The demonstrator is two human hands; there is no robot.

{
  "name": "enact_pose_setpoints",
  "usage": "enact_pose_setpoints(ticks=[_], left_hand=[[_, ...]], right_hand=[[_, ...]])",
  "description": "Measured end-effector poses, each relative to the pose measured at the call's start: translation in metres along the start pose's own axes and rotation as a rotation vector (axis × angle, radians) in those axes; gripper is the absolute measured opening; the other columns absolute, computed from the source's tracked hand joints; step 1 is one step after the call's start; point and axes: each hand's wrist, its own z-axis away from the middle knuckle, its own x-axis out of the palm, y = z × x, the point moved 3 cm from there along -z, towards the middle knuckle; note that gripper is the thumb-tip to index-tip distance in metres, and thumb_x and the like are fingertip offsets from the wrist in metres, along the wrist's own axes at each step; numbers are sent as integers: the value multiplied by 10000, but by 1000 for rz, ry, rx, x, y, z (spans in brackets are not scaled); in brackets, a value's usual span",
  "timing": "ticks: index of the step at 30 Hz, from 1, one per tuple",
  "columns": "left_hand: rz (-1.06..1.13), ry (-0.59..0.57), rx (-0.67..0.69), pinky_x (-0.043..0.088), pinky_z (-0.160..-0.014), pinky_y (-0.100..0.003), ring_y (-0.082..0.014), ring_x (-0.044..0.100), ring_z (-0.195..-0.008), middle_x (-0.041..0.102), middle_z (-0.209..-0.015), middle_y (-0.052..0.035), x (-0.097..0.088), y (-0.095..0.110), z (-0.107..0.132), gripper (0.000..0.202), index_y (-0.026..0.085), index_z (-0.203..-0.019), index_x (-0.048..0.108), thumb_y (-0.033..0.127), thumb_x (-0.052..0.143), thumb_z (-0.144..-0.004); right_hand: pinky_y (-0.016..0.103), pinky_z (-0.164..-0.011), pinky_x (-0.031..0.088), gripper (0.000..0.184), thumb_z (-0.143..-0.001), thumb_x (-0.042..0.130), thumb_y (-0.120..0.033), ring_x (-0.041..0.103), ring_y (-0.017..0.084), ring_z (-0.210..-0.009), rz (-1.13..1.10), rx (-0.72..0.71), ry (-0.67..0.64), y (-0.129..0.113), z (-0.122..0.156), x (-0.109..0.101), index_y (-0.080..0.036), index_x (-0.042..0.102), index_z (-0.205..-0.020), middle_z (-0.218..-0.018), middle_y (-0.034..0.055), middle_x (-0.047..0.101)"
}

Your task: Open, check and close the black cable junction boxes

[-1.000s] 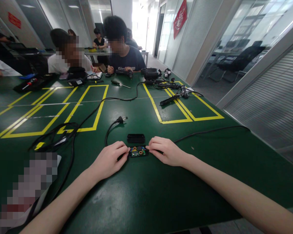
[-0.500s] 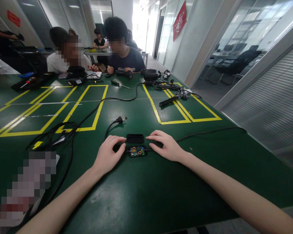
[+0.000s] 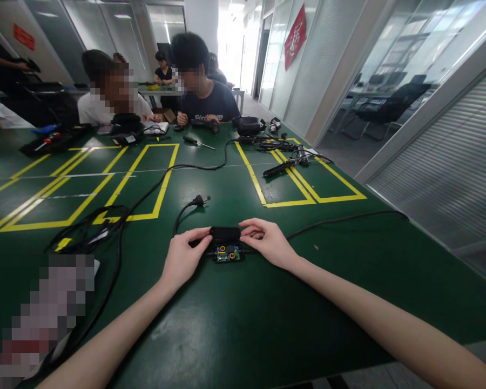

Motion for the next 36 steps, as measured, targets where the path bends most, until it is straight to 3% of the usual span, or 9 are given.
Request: enact_pose_setpoints(ticks=[4, 10, 25, 36], left_hand=[[137, -8, -61, 645, -871, -408, -257, 792, -897, 831, -989, -71, 3, -1, 2, 290, 171, -1049, 808, 364, 736, -846], [206, -55, -48, 668, -837, -396, -240, 795, -831, 823, -932, -74, 2, 1, 5, 302, 160, -1033, 779, 392, 770, -840], [183, -35, -52, 657, -868, -394, -237, 793, -851, 821, -952, -68, 1, 2, 6, 336, 168, -1082, 772, 329, 757, -787], [170, -55, -27, 648, -879, -397, -232, 789, -850, 813, -971, -77, -1, 2, 7, 359, 164, -1116, 753, 332, 756, -798]], right_hand=[[340, -782, 617, 320, -789, 774, -286, 738, 189, -812, -87, 31, 8, 4, 0, 0, -158, 762, -1081, -909, 71, 780], [338, -791, 630, 283, -800, 750, -257, 741, 191, -847, -65, 12, -17, -1, 2, -2, -152, 781, -1061, -926, 77, 781], [295, -710, 617, 229, -805, 710, -269, 736, 186, -826, -16, -81, -32, -10, 5, -3, -164, 776, -998, -932, 70, 771], [312, -759, 637, 295, -808, 767, -329, 770, 197, -843, -100, -13, -128, -14, 9, -4, -157, 765, -1048, -944, 78, 797]])
